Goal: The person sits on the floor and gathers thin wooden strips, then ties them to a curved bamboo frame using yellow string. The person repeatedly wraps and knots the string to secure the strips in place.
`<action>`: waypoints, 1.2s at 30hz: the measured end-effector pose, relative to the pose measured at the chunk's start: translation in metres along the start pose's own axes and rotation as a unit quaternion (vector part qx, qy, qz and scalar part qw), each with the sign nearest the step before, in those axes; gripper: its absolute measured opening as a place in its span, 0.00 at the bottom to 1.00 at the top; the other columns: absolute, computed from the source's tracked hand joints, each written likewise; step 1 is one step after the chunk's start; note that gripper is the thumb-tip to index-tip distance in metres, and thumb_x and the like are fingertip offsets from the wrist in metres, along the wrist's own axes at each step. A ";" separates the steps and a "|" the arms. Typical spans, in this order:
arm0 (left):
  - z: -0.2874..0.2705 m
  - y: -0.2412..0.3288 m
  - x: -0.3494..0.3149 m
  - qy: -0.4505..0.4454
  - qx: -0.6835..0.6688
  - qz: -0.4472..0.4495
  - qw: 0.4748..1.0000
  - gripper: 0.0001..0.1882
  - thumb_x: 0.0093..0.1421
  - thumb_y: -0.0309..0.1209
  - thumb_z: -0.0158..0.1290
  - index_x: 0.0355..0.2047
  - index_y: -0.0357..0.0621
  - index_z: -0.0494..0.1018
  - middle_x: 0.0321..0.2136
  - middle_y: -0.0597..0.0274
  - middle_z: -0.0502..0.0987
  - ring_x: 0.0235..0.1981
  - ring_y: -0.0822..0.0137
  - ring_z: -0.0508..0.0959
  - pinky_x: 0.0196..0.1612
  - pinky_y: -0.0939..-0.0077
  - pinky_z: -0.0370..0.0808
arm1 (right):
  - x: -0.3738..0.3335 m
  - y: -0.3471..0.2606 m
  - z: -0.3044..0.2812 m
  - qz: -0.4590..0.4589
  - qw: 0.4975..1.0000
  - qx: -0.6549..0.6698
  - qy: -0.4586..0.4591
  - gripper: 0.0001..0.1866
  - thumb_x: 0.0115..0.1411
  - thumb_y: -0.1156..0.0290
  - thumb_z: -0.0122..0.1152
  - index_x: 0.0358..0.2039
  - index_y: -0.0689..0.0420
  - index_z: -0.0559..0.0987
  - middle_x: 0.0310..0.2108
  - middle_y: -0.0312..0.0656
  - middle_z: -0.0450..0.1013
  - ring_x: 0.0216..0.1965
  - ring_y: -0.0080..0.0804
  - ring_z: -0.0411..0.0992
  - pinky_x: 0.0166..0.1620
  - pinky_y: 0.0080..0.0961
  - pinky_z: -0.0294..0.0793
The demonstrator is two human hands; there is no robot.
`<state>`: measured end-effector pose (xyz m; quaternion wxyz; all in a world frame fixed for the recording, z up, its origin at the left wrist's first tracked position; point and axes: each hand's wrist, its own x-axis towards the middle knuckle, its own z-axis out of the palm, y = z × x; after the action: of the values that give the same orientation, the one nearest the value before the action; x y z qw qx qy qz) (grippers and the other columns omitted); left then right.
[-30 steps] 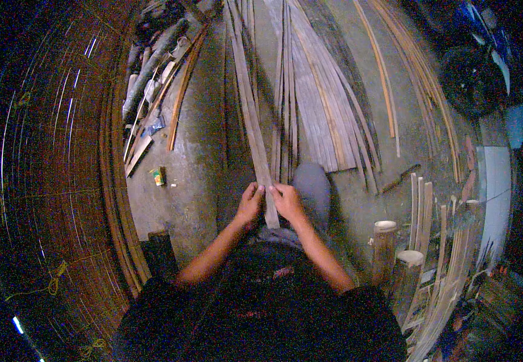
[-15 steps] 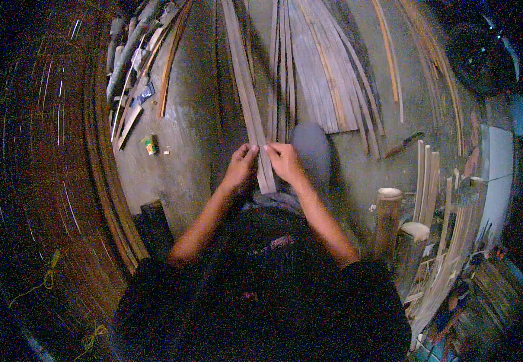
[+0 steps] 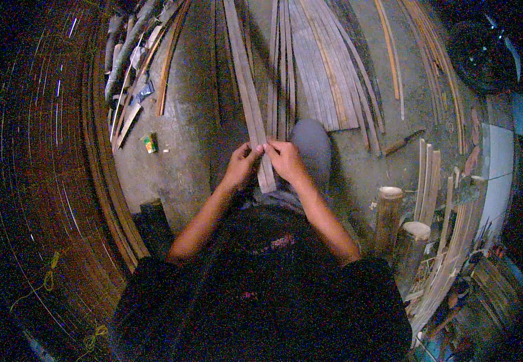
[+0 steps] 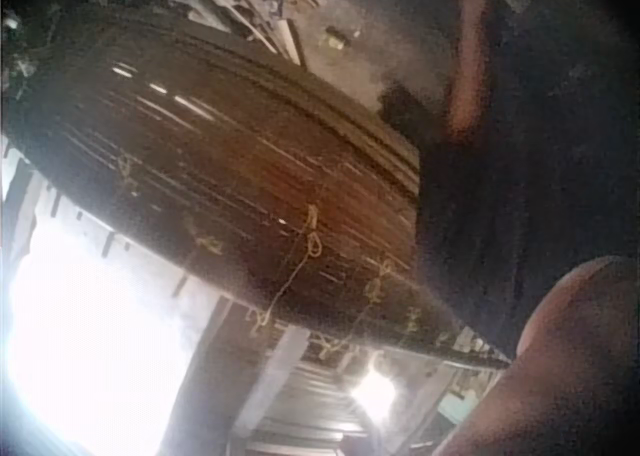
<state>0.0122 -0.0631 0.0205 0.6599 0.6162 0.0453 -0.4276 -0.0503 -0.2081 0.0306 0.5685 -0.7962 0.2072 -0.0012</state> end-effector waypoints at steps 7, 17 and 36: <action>-0.007 0.000 0.004 -0.036 -0.127 -0.047 0.990 0.15 0.63 0.33 0.54 0.46 0.36 0.70 0.37 0.61 0.77 0.37 0.71 0.76 0.41 0.75 0.74 | -0.002 -0.018 0.001 0.074 0.994 0.082 0.011 0.20 0.62 0.62 0.58 0.48 0.65 0.76 0.44 0.52 0.76 0.43 0.42 0.76 0.48 0.33 0.73; -0.005 0.013 -0.001 -0.040 -0.181 -0.080 0.979 0.14 0.65 0.29 0.49 0.49 0.36 0.65 0.39 0.53 0.77 0.37 0.63 0.79 0.43 0.66 0.78 | 0.011 0.010 0.020 0.135 0.936 0.312 0.088 0.08 0.68 0.66 0.48 0.39 0.58 0.67 0.24 0.37 0.68 0.24 0.26 0.73 0.21 0.27 0.74; -0.002 -0.011 0.012 -0.010 -0.052 -0.042 0.998 0.13 0.65 0.29 0.50 0.49 0.39 0.68 0.37 0.62 0.77 0.34 0.69 0.76 0.40 0.72 0.75 | -0.020 0.026 0.029 0.064 0.984 0.109 0.123 0.12 0.68 0.65 0.47 0.38 0.62 0.68 0.26 0.41 0.75 0.24 0.27 0.70 0.30 0.29 0.71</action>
<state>0.0145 -0.0661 0.0044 0.6731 0.5741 0.0866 -0.4580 -0.0702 -0.1818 0.0017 0.6214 -0.7081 0.3243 -0.0852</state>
